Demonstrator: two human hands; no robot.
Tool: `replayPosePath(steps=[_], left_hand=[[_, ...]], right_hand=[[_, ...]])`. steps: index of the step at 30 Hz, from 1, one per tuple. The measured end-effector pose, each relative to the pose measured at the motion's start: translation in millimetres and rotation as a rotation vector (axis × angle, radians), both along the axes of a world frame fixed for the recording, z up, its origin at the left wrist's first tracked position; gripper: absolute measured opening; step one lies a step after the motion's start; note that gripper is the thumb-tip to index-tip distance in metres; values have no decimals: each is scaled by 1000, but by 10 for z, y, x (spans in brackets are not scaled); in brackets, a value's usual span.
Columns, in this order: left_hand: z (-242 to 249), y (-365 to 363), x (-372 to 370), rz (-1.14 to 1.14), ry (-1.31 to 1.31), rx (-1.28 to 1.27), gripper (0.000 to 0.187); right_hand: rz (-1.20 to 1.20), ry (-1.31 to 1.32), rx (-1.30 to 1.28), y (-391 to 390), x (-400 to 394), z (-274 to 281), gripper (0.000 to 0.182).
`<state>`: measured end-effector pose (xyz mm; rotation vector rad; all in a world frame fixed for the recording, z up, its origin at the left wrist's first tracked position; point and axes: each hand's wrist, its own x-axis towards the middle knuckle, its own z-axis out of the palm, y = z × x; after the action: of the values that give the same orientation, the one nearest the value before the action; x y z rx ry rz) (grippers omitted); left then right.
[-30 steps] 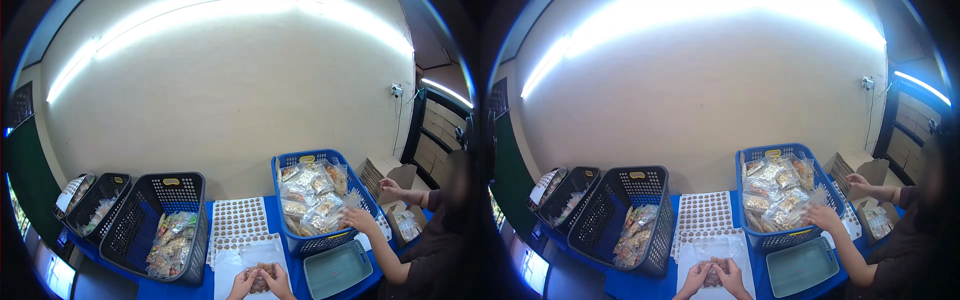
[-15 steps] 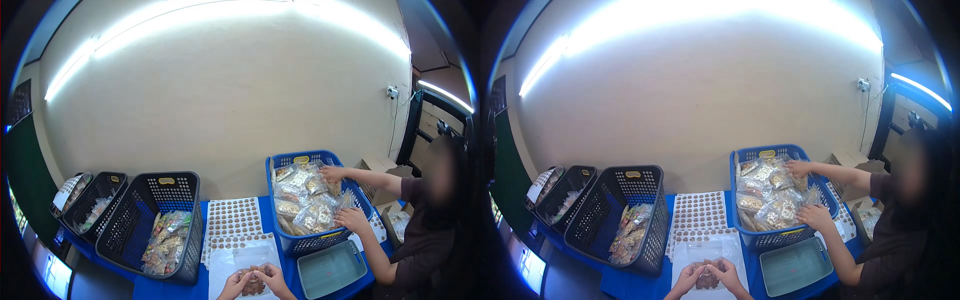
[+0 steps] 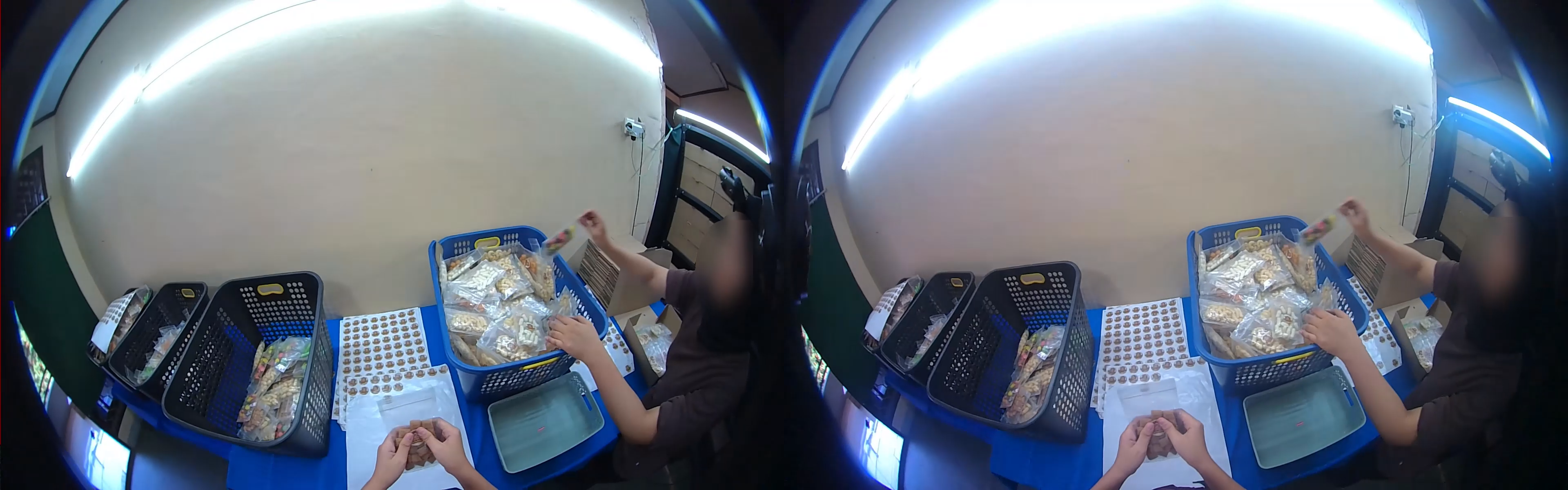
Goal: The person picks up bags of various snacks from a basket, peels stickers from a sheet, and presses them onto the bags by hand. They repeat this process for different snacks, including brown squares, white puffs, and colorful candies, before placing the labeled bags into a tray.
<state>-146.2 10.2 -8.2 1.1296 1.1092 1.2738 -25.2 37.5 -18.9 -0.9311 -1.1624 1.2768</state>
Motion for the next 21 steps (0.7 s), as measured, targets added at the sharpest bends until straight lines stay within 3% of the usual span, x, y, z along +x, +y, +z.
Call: replayPosePath(steps=[7, 12, 13, 16, 21], left_hand=[[6, 82, 54, -87, -192, -133, 27], [-38, 77, 79, -105, -200, -197, 24], [49, 44, 130, -123, -305, -158, 25], [33, 7, 105, -191, -186, -141, 25], [-131, 6, -2, -220, -273, -178, 28]], right_hand=[[-20, 111, -64, -31, 66, 49, 23], [-24, 20, -6, -56, 141, 61, 23], [-50, 24, -24, -90, 140, 94, 22], [-67, 60, -69, -162, 120, 148, 25], [-13, 37, -60, -209, 123, -129, 32]])
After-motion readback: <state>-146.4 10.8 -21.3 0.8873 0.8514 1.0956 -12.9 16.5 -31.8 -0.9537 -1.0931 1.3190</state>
